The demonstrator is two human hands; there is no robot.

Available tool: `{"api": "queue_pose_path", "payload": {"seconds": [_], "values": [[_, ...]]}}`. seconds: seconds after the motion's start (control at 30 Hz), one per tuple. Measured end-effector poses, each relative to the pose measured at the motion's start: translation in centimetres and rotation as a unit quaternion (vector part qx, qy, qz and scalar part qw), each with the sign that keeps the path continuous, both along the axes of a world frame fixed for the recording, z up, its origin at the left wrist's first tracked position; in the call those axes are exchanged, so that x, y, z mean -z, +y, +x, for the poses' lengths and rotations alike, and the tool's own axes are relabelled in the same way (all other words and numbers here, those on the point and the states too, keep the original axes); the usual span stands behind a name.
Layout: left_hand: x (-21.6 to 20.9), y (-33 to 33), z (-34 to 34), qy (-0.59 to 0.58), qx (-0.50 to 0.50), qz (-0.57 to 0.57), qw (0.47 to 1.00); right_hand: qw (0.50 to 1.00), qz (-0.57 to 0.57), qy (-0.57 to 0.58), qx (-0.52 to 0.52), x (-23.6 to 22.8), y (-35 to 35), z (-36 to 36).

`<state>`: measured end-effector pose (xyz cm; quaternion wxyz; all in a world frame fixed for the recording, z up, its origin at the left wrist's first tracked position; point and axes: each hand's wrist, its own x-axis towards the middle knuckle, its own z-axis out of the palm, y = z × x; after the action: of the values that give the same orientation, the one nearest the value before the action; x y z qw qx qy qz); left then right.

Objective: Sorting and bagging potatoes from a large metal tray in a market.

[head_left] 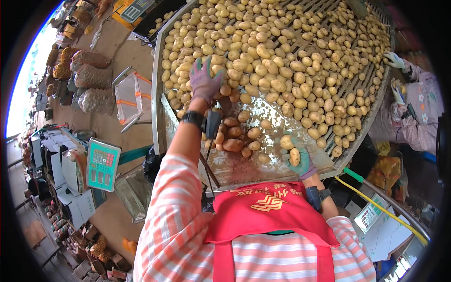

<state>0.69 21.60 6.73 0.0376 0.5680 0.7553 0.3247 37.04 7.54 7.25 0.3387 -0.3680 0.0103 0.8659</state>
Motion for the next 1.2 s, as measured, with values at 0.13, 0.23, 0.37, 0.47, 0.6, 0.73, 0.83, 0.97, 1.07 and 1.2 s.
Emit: {"api": "queue_pose_path", "payload": {"seconds": [0.13,0.23,0.37,0.47,0.6,0.73,0.83,0.97,1.07,1.2], "values": [[0.0,2.4,1.7,0.138,0.059,-0.284,0.947,0.999,-0.029,0.030,0.020,-1.8,0.3,-1.0],[-0.3,0.5,0.7,0.169,0.083,-0.275,0.943,0.991,-0.048,0.114,0.049,-2.0,0.8,-2.4],[1.2,-4.8,1.8,0.053,0.139,-0.255,0.955,0.984,-0.014,0.167,0.061,-3.6,1.7,-3.7],[0.0,-9.1,5.8,-0.122,0.093,-0.259,0.954,0.981,0.014,0.179,0.079,-2.5,0.9,-3.2],[-0.3,-12.0,8.2,-0.926,0.104,-0.184,0.314,0.961,-0.007,0.269,0.063,0.5,-0.4,-1.0],[-6.2,-15.1,13.6,-0.947,0.051,-0.133,0.286,0.980,0.004,0.191,0.049,-4.2,-1.2,-1.2],[-5.5,-17.4,16.2,-0.939,0.088,-0.146,0.299,0.983,0.045,0.160,0.082,-6.0,-3.0,-1.0],[-6.7,-18.8,18.4,-0.892,0.122,-0.237,0.364,0.989,0.118,0.032,0.086,-6.0,-5.8,1.8],[-6.9,-20.3,19.3,-0.888,0.126,-0.278,0.343,0.951,0.129,0.258,0.110,-1.7,-8.6,8.0],[-3.0,-21.7,17.1,-0.782,0.161,-0.371,0.475,0.985,0.017,0.047,0.163,-7.6,-13.5,15.1]]}}
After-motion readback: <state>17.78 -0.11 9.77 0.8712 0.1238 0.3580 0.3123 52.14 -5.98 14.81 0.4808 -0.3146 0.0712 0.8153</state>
